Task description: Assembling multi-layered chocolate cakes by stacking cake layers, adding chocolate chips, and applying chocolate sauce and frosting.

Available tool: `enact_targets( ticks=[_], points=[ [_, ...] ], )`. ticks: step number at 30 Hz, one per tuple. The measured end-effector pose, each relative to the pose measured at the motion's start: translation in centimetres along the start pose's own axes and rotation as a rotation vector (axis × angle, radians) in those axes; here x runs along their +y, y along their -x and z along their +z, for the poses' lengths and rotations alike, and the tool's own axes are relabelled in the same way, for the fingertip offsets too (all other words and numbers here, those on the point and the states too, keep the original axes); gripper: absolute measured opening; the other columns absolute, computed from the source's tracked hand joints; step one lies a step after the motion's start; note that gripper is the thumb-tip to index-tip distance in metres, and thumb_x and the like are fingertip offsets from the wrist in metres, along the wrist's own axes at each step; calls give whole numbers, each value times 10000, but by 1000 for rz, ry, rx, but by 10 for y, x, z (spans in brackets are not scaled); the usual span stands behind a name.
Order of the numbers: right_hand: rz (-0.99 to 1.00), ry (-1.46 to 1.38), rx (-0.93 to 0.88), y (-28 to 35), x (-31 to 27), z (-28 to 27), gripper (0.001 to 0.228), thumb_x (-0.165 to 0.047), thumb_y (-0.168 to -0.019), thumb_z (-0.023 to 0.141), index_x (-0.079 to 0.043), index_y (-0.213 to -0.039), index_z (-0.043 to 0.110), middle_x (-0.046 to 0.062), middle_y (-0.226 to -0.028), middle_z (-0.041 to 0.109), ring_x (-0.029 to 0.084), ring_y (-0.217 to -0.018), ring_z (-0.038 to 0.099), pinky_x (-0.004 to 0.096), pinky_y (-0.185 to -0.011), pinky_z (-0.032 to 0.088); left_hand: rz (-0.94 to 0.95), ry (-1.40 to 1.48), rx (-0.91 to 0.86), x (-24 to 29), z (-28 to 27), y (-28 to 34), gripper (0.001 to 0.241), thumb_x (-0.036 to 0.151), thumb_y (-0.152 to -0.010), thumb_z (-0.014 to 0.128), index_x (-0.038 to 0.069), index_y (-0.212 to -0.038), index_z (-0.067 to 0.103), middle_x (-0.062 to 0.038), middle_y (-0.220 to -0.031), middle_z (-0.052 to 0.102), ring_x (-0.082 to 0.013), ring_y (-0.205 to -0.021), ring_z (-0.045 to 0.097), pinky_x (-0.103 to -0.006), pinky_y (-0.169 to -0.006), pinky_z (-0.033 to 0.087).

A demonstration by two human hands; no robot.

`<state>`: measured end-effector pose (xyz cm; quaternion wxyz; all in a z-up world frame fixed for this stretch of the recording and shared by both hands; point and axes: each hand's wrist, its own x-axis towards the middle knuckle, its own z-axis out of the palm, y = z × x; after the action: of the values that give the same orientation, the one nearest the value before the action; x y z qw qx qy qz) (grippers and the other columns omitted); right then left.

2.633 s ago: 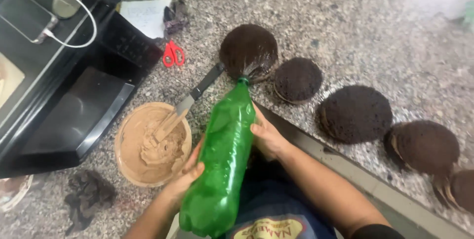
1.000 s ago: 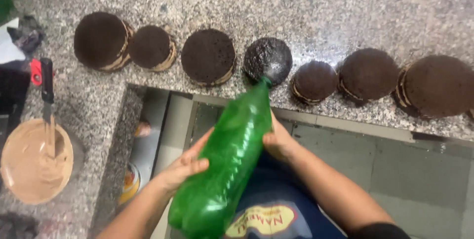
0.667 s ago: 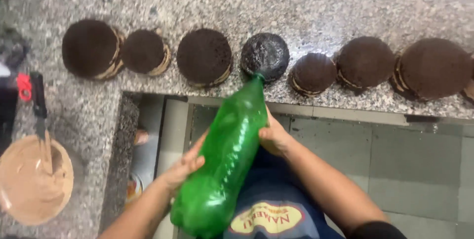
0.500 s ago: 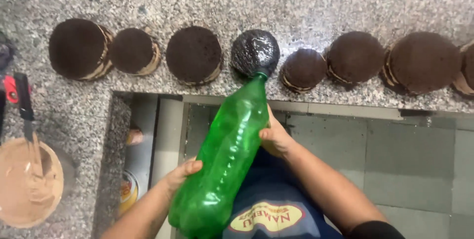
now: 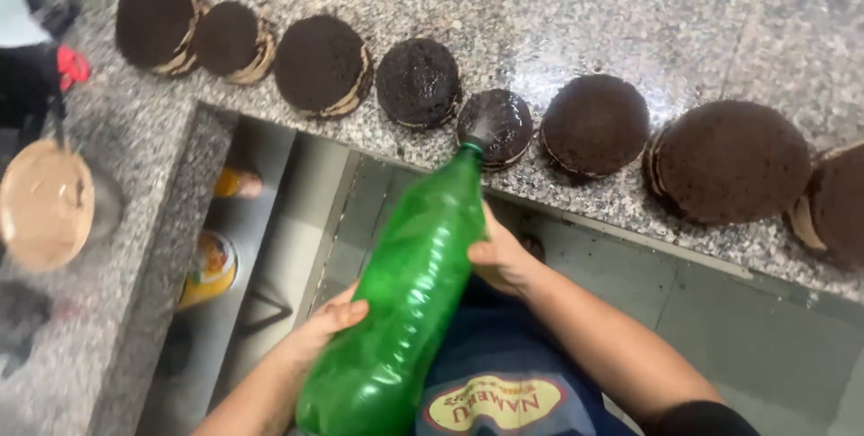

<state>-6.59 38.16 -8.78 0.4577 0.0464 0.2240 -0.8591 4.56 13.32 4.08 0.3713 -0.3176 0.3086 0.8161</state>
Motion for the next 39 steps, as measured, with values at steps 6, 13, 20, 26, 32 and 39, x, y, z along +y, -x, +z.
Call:
enact_targets(
  ticks=[6, 13, 20, 26, 32, 39],
  points=[
    [103, -24, -44, 3, 7, -21, 1240, -339, -638, 945, -196, -1611, 191, 94, -1445, 436, 297, -1319, 463, 481, -1090, 404, -3, -18, 99, -36, 2, -3, 951, 398, -803, 776, 156, -1592, 304, -172, -1377, 597, -302, -1160, 647, -463, -956, 559],
    [-176, 83, -31, 58, -29, -24, 1260, -396, -655, 953, -126, -1622, 191, 96, -1550, 435, 284, -1417, 450, 456, -1168, 389, -49, -144, -4, 0, 57, -40, 1026, 371, -766, 817, 157, -1617, 287, -157, -1442, 559, -286, -1231, 616, -429, -997, 545],
    [-152, 3, 96, 52, -20, -37, 1239, -394, -644, 960, -130, -1600, 218, 108, -1458, 477, 292, -1334, 492, 467, -1099, 433, -152, -219, -55, 11, 42, -58, 1001, 346, -781, 804, 156, -1616, 285, -154, -1477, 543, -278, -1263, 608, -424, -1019, 536],
    [-209, 11, 62, 74, -20, -34, 1216, -417, -684, 965, -75, -1614, 261, 138, -1499, 482, 309, -1380, 502, 476, -1171, 414, -142, -269, -118, 25, 54, -60, 976, 345, -818, 791, 150, -1624, 275, -137, -1498, 525, -245, -1277, 603, -405, -1031, 526],
    [-177, -1, 77, 44, -32, -47, 1236, -439, -621, 978, -137, -1578, 256, 113, -1443, 487, 290, -1324, 506, 484, -1122, 418, -151, -268, -3, 26, 59, -67, 988, 348, -780, 794, 147, -1609, 295, -155, -1483, 540, -272, -1258, 612, -423, -1013, 539],
    [-169, 43, 59, 92, -22, -55, 1247, -401, -659, 990, -50, -1615, 270, 172, -1503, 472, 335, -1398, 481, 494, -1189, 401, -233, -363, -85, 25, 74, -67, 1036, 337, -769, 812, 174, -1627, 254, -109, -1560, 494, -237, -1351, 569, -384, -1084, 500]
  ],
)
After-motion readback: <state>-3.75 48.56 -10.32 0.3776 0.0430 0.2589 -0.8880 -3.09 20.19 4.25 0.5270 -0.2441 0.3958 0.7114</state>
